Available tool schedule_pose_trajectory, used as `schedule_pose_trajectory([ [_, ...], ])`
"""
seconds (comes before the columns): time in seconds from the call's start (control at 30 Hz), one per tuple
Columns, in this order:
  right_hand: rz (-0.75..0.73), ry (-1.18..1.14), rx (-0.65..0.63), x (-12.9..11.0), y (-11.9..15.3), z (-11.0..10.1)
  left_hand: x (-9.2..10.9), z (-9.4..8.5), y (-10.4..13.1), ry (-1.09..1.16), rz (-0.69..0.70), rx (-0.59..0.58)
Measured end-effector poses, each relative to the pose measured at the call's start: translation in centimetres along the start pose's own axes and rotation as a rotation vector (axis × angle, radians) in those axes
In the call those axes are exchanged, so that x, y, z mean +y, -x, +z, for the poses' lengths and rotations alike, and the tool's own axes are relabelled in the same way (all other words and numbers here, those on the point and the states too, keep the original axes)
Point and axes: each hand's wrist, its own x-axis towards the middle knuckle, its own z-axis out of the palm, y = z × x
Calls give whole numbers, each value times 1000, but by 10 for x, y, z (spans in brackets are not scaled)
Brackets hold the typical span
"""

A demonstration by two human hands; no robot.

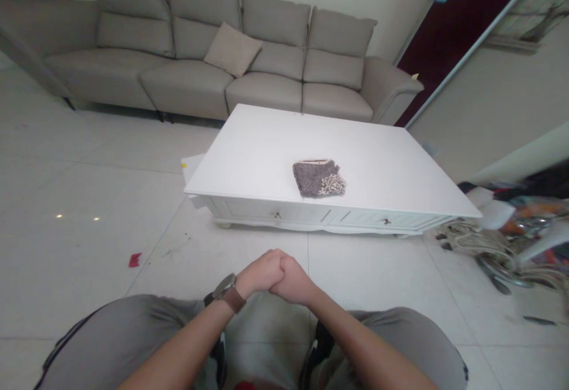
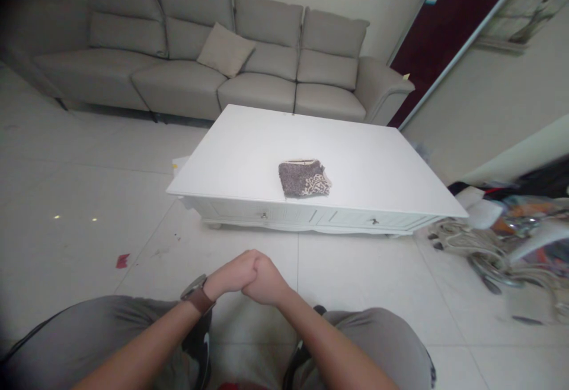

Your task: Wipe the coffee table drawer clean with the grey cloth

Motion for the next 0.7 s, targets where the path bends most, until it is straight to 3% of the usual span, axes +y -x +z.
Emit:
schedule_pose_trajectory([
  [0.7, -18, 14, 116, 14, -6, 16, -15, -2, -5, -55, -29, -45],
])
